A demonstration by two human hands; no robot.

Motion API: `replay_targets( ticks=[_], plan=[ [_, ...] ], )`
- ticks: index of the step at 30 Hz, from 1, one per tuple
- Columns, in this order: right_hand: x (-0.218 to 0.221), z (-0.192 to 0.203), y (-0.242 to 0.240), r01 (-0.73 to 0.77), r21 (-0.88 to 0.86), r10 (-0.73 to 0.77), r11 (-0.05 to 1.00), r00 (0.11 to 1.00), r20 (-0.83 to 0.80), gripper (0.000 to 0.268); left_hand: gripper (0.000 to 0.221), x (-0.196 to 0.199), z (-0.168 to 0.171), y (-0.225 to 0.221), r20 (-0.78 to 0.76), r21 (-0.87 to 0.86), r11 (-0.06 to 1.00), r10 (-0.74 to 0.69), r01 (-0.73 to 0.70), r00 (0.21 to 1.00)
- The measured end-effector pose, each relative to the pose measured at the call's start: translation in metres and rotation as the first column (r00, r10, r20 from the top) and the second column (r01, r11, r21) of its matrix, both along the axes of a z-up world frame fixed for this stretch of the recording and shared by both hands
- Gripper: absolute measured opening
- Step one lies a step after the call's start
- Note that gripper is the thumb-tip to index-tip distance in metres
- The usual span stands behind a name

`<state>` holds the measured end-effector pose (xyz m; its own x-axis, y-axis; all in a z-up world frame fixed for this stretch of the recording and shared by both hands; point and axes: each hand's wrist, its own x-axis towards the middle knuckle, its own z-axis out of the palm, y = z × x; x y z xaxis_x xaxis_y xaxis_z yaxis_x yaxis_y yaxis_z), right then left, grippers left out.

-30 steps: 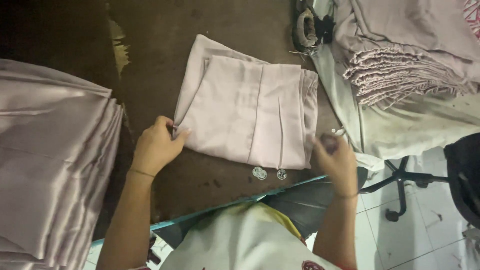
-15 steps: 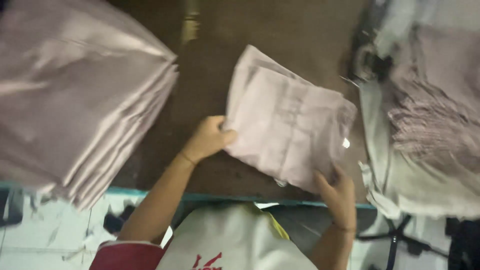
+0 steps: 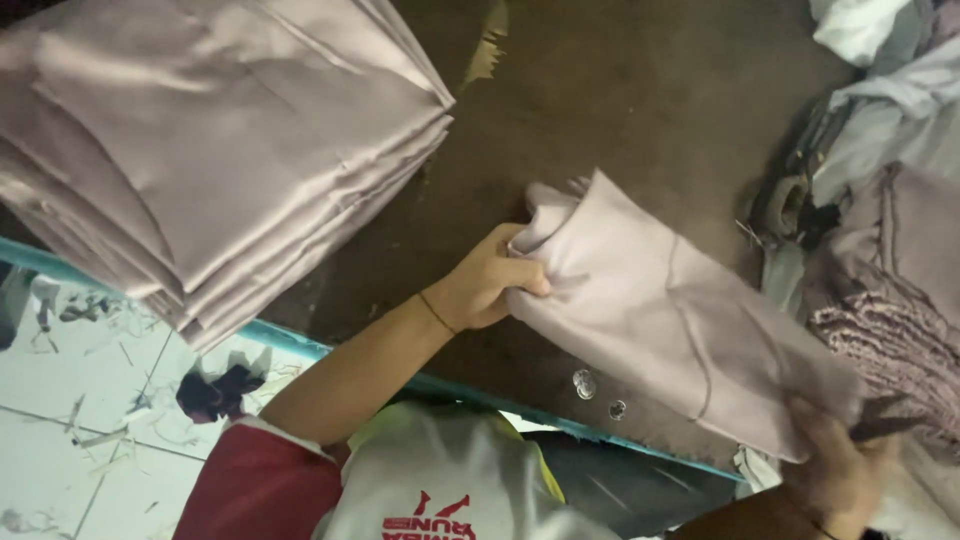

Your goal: Folding garments and trimming loose threads using thread snips on a work table.

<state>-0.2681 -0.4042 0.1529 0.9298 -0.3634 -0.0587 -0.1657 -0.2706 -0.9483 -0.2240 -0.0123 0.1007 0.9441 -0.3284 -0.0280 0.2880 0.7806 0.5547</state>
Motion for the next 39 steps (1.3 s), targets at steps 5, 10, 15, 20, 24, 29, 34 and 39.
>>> replay_targets(
  ticks=[5, 10, 15, 20, 24, 29, 34, 39],
  plan=[
    [0.009, -0.044, -0.013, 0.133, -0.249, -0.09, 0.959, 0.98, 0.176, 0.058, 0.03, 0.004, -0.04, 0.008, -0.032, 0.097, 0.984, 0.154, -0.151, 0.988],
    [-0.027, -0.071, 0.04, -0.067, -0.102, 0.07, 0.993, 0.997, 0.018, 0.021, 0.013, -0.017, -0.046, 0.056, 0.156, 0.297, 0.948, 0.07, -0.114, 0.985],
    [-0.04, -0.062, 0.072, -0.4, -0.151, 0.299, 0.904, 0.844, -0.445, 0.019, 0.071, -0.045, -0.044, 0.068, -0.151, 0.819, 0.546, -0.094, 0.178, 0.984],
    [-0.048, -0.055, 0.057, -0.355, -0.155, 0.262, 0.922, 0.867, -0.423, 0.028, 0.082, -0.045, -0.035, 0.065, -0.266, 0.764, 0.615, 0.023, 0.196, 0.964],
    [-0.031, -0.027, 0.072, -0.159, -0.104, 0.137, 0.982, 0.971, -0.195, 0.026, 0.083, -0.004, -0.065, 0.074, -0.1, 0.875, 0.484, 0.203, -0.011, 0.974],
    [0.028, -0.051, 0.057, -0.208, -0.273, 0.156, 0.939, 0.967, -0.2, 0.044, 0.085, 0.055, -0.068, 0.063, 0.138, 0.96, 0.222, 0.154, -0.17, 0.978],
    [0.08, -0.058, 0.078, -0.389, -0.236, 0.38, 0.891, 0.921, -0.085, 0.052, 0.073, 0.079, -0.066, 0.038, 0.395, 0.901, 0.134, 0.142, -0.413, 0.908],
    [0.125, -0.049, 0.059, -0.128, -0.18, 0.107, 0.975, 0.987, -0.119, 0.037, 0.062, 0.067, -0.071, 0.037, 0.69, 0.709, 0.04, 0.164, -0.704, 0.705]
  ],
)
